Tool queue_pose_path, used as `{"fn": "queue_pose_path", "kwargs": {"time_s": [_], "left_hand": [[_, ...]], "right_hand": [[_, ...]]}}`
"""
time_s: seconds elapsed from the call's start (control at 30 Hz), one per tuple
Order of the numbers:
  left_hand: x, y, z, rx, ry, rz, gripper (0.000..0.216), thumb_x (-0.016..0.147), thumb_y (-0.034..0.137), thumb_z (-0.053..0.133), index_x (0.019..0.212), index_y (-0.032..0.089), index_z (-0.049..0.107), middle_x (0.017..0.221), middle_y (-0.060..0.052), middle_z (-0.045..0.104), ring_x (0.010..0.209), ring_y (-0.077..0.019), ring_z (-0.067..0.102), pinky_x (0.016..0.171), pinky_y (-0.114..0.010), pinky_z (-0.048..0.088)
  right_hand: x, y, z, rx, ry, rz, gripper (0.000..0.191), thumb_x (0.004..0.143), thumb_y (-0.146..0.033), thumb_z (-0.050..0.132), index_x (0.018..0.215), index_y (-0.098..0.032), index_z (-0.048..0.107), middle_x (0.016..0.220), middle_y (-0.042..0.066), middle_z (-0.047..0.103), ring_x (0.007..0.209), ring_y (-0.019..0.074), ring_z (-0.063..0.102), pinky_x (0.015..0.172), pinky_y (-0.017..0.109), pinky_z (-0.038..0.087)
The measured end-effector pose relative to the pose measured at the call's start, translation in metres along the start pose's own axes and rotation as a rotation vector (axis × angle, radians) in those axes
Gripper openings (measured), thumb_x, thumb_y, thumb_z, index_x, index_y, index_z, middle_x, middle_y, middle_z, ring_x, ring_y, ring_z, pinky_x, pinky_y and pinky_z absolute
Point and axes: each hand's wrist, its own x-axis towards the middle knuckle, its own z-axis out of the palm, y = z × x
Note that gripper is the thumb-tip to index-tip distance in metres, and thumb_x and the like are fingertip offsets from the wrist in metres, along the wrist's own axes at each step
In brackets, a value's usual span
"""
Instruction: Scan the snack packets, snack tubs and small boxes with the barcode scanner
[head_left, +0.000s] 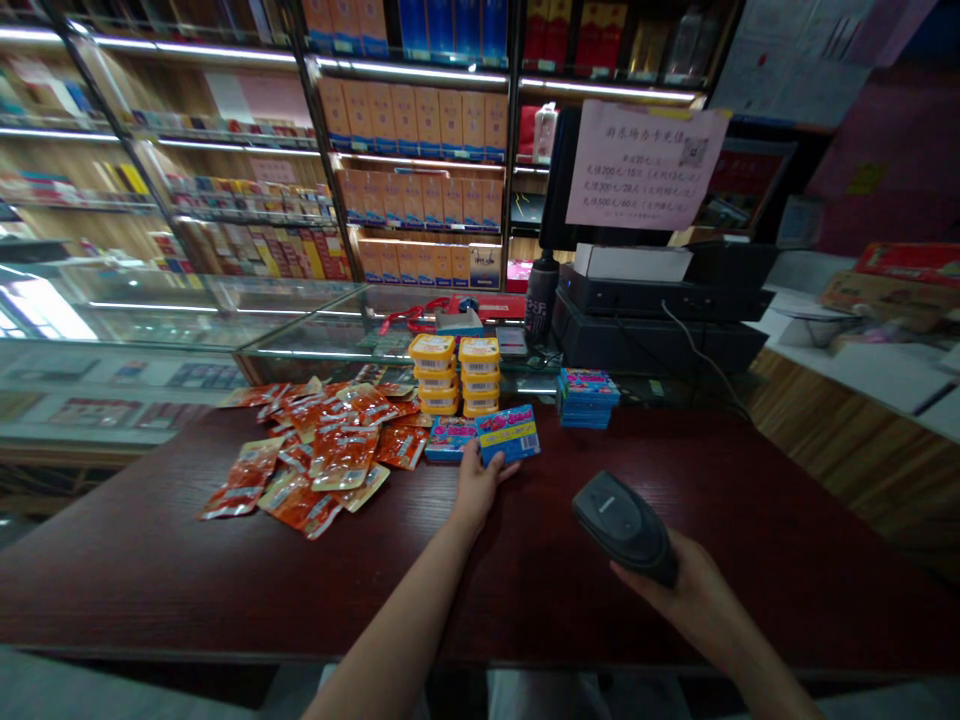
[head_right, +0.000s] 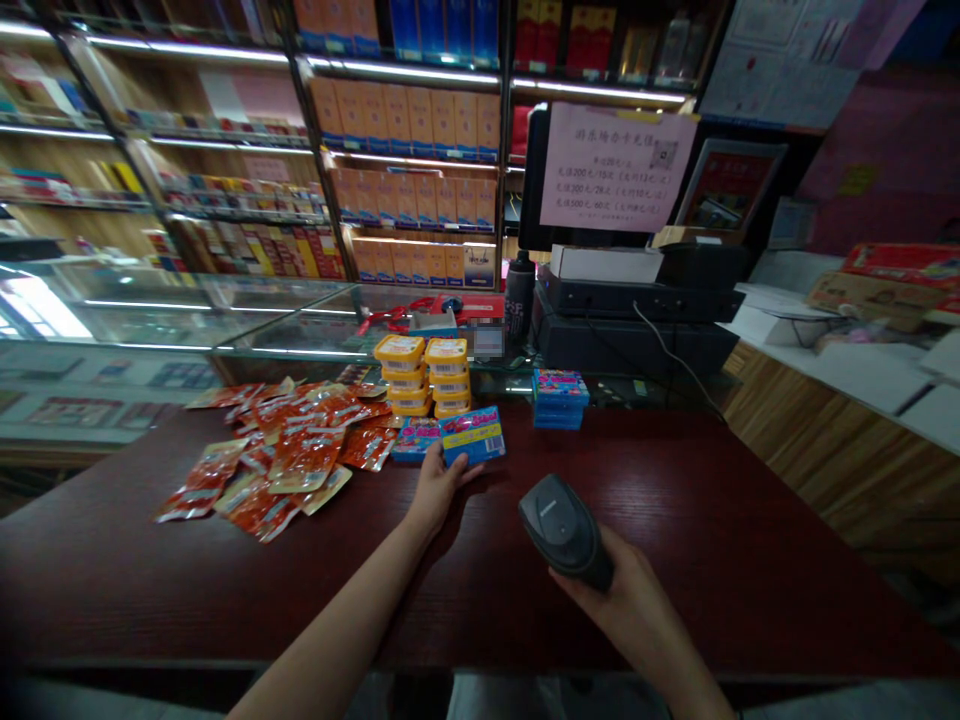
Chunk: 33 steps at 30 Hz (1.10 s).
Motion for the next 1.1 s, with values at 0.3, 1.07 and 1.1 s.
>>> {"fn": "queue_pose_path", "kwargs": {"time_s": [0.3,1.07,1.1], "left_hand": [[-0.003,0.005,0.000,0.048,-0.018,-0.055,0.050,0.069,0.039,0.073,0.104,0.018,0.044,0.100,-0.004,0.061,0.071,-0.0153,0.068,0.072,-0.037,0.061],[0.073,0.054,0.090,1.129,-0.203,0.784,0.013,0.079,0.019,0.057,0.090,0.020,0.063,0.082,-0.003,0.060,0.079,-0.0170,0.056,0.073,-0.028,0.045],[0.078,0.055,0.101,1.247,-0.279,0.833,0.014,0.081,0.019,0.056,0.092,0.020,0.064,0.087,-0.005,0.061,0.086,-0.0186,0.056,0.076,-0.030,0.044]], "right_hand": [[0.000,0.052,-0.002,-0.714,0.065,-0.178,0.050,0.078,-0.018,0.047,0.127,-0.025,0.050,0.107,0.005,0.071,0.087,0.0237,0.069,0.073,0.035,0.052],[-0.001,0.082,0.007,-0.799,0.140,-0.313,0.039,0.078,-0.015,0.050,0.116,-0.026,0.053,0.099,0.000,0.071,0.085,0.0178,0.068,0.075,0.028,0.050],[-0.001,0.084,0.007,-0.802,0.131,-0.326,0.039,0.079,-0.016,0.050,0.117,-0.026,0.052,0.098,0.000,0.071,0.084,0.0175,0.068,0.075,0.028,0.050]]}}
